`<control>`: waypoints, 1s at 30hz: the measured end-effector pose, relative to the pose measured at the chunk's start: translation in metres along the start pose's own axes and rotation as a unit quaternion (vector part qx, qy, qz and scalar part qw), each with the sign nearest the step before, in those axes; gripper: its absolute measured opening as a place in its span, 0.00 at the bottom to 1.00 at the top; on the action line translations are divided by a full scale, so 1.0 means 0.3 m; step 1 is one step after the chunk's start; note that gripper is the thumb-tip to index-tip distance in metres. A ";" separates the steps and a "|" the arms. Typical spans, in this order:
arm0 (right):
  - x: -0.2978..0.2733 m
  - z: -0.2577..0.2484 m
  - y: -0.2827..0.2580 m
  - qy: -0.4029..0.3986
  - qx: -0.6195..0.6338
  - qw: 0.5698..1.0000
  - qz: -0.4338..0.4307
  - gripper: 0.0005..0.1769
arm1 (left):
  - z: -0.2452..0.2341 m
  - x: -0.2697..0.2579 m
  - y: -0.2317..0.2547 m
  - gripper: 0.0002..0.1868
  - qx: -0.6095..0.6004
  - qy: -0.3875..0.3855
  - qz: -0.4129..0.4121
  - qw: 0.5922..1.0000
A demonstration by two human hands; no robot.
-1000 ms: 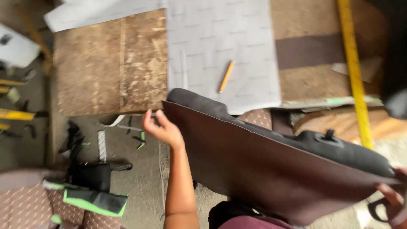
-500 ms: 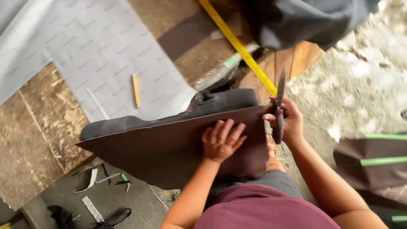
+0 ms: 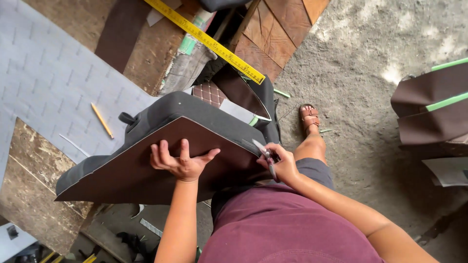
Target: Trimming excess leather fabric from a car seat component using scissors to ensure a proper fit.
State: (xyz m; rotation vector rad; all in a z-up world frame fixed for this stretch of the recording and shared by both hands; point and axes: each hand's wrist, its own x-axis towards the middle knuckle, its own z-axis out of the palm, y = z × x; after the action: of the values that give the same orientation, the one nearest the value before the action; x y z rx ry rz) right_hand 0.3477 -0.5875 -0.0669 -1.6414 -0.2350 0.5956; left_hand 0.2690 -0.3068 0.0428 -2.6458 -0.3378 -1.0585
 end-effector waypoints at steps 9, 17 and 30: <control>0.078 -0.055 -0.064 -0.003 -0.049 0.983 -0.175 0.25 | -0.008 -0.046 0.021 0.29 -0.008 -0.019 0.065 0.998; 0.109 -0.055 -0.121 -0.025 -0.132 0.940 -0.313 0.35 | 0.004 0.045 0.116 0.42 -0.002 -0.032 0.016 0.999; 0.144 0.006 -0.102 -0.001 -0.105 0.932 -0.348 0.38 | 0.000 0.052 0.113 0.51 0.025 -0.060 0.015 0.998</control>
State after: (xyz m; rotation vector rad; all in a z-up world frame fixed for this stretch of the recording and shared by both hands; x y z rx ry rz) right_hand 0.3888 -0.5599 -0.0480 -1.6176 -0.8641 0.0274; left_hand 0.2905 -0.3368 0.0481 -2.6669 -0.3433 -0.8733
